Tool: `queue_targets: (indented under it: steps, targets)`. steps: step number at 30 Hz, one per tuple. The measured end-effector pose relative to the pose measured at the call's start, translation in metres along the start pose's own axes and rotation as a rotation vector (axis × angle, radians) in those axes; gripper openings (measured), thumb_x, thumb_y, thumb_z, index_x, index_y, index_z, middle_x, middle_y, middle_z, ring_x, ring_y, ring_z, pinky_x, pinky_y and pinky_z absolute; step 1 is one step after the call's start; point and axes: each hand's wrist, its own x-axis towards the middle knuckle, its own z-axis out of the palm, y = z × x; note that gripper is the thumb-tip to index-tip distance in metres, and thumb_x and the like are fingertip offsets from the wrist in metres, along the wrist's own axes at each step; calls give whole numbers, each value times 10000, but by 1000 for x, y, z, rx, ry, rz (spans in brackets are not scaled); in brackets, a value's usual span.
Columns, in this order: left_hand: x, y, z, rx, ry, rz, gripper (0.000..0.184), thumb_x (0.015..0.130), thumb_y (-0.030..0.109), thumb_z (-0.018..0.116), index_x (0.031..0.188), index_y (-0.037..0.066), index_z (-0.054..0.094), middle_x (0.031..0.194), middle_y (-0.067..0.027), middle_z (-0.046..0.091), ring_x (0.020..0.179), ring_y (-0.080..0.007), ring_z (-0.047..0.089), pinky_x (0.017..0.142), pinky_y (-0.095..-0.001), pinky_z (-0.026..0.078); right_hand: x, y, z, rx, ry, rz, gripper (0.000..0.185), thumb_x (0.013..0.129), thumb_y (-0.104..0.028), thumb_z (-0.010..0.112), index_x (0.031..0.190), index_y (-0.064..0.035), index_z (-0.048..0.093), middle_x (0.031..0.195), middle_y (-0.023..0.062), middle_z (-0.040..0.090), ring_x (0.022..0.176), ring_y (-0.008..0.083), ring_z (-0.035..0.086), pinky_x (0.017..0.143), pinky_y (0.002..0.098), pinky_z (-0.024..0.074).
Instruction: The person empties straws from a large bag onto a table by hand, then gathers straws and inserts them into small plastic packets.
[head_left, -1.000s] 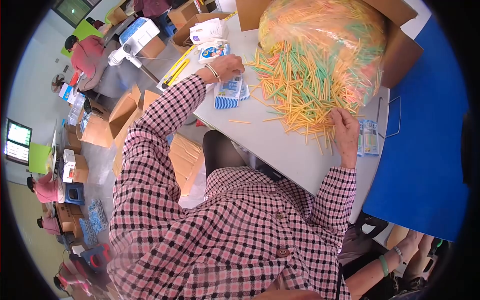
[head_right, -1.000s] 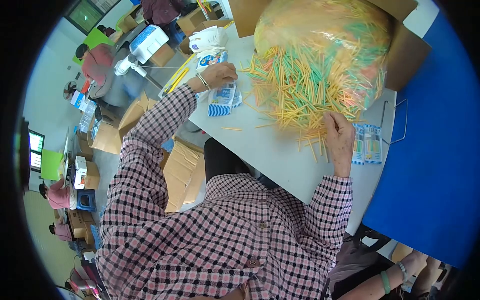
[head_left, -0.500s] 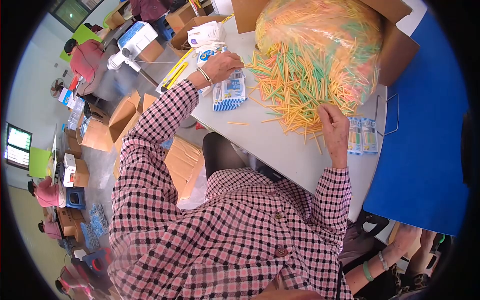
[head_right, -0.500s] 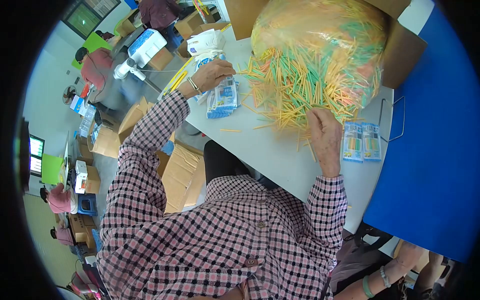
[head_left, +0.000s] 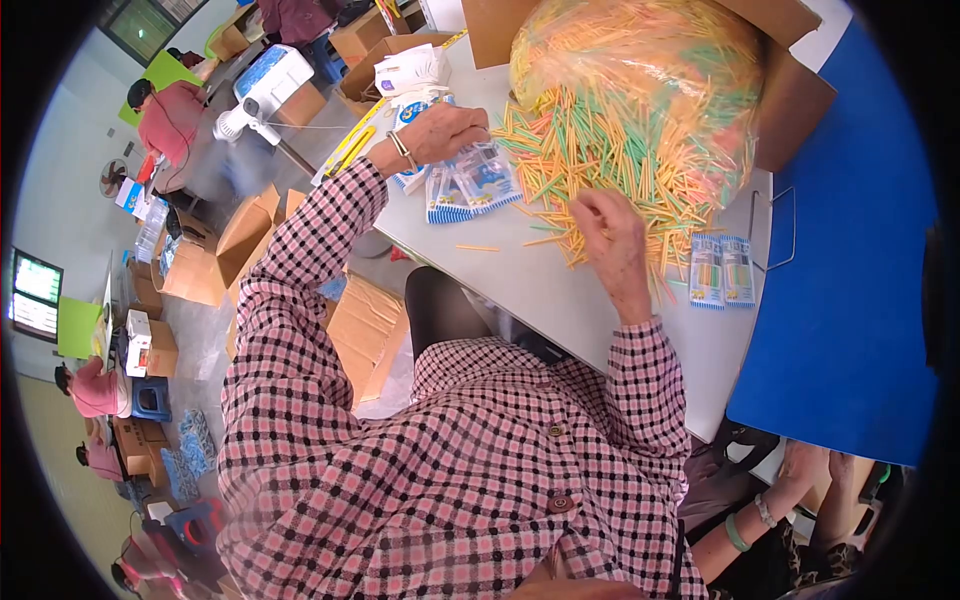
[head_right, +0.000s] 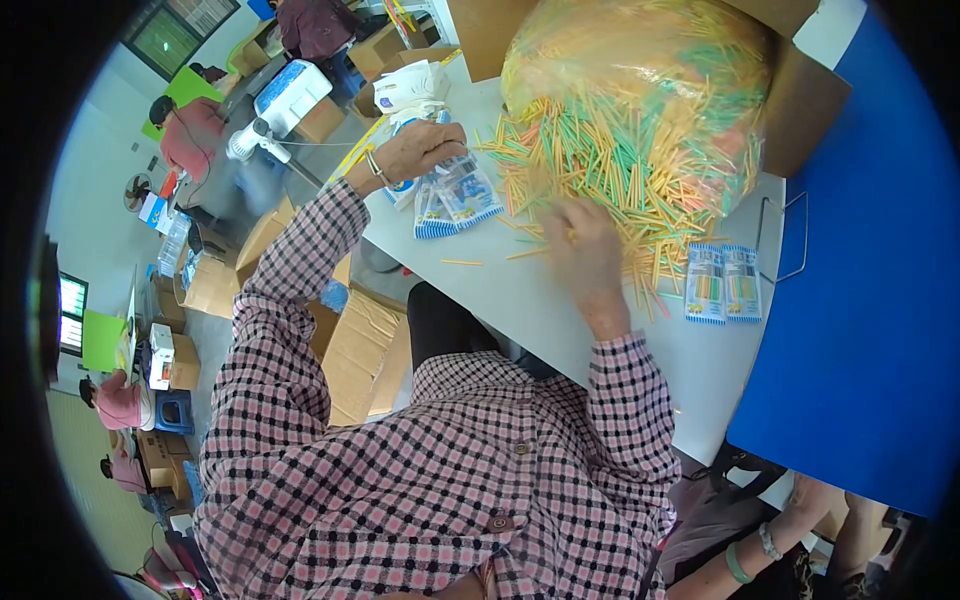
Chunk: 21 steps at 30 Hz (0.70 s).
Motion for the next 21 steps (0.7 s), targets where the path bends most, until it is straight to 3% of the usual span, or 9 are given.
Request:
queue_targets:
  steps: [2, 3, 6, 8, 11, 15, 18, 21]
  targets:
    - [7, 16, -9, -67, -35, 64, 169, 878, 215, 514, 880, 51, 553, 718, -114, 571, 663, -276, 567, 603, -355, 439, 9, -1, 19, -53, 101, -199, 161, 812, -114, 625, 866, 36, 600, 708, 49, 546, 617, 88, 488, 547, 230, 399]
    - [9, 24, -13, -101, -53, 95, 180, 889, 226, 507, 906, 53, 554, 722, -103, 562, 658, -264, 561, 603, -338, 435, 10, -3, 27, -53, 100, -201, 161, 812, -114, 625, 866, 36, 600, 708, 49, 546, 617, 88, 488, 547, 230, 399]
    - [14, 51, -18, -190, -84, 77, 184, 881, 219, 529, 933, 45, 552, 719, -92, 562, 648, -222, 558, 600, -318, 432, 11, -7, 43, 232, -50, 135, 177, 815, -145, 631, 837, 28, 600, 647, 2, 516, 590, 61, 453, 527, 223, 378]
    - [13, 55, -15, -239, -101, 71, 189, 877, 215, 540, 947, 40, 551, 718, -87, 562, 643, -202, 557, 598, -307, 430, 10, -8, 40, 276, -66, 179, 179, 821, -149, 625, 836, 28, 601, 641, -9, 512, 587, 54, 444, 522, 219, 372]
    - [8, 51, -2, -615, -113, -31, 209, 853, 204, 585, 960, 28, 555, 725, -65, 568, 649, -134, 536, 597, -286, 424, 9, -7, 31, 362, -96, 262, 186, 832, -156, 614, 835, 29, 602, 630, -31, 504, 581, 40, 425, 513, 212, 361]
    - [3, 53, -2, -529, -121, -45, 219, 827, 182, 620, 955, 17, 554, 737, -52, 571, 668, -105, 513, 613, -265, 427, 8, 5, 22, 288, -117, 311, 184, 855, -155, 587, 863, 28, 610, 649, -29, 517, 593, 32, 425, 523, 204, 357]
    - [-3, 22, -4, -404, -100, -76, 252, 818, 180, 628, 984, 11, 543, 749, -71, 583, 669, -123, 529, 624, -264, 433, 4, 17, 15, 225, 21, 141, 172, 862, -146, 579, 869, 21, 620, 699, -36, 532, 623, 18, 427, 545, 188, 352]
    - [-10, -15, -9, -209, -122, -181, 287, 796, 182, 645, 1004, 12, 541, 805, -88, 597, 717, -167, 554, 663, -284, 441, 1, 21, -10, 338, 34, 283, 172, 863, -142, 575, 907, 18, 620, 758, -32, 562, 664, 17, 457, 586, 180, 374]
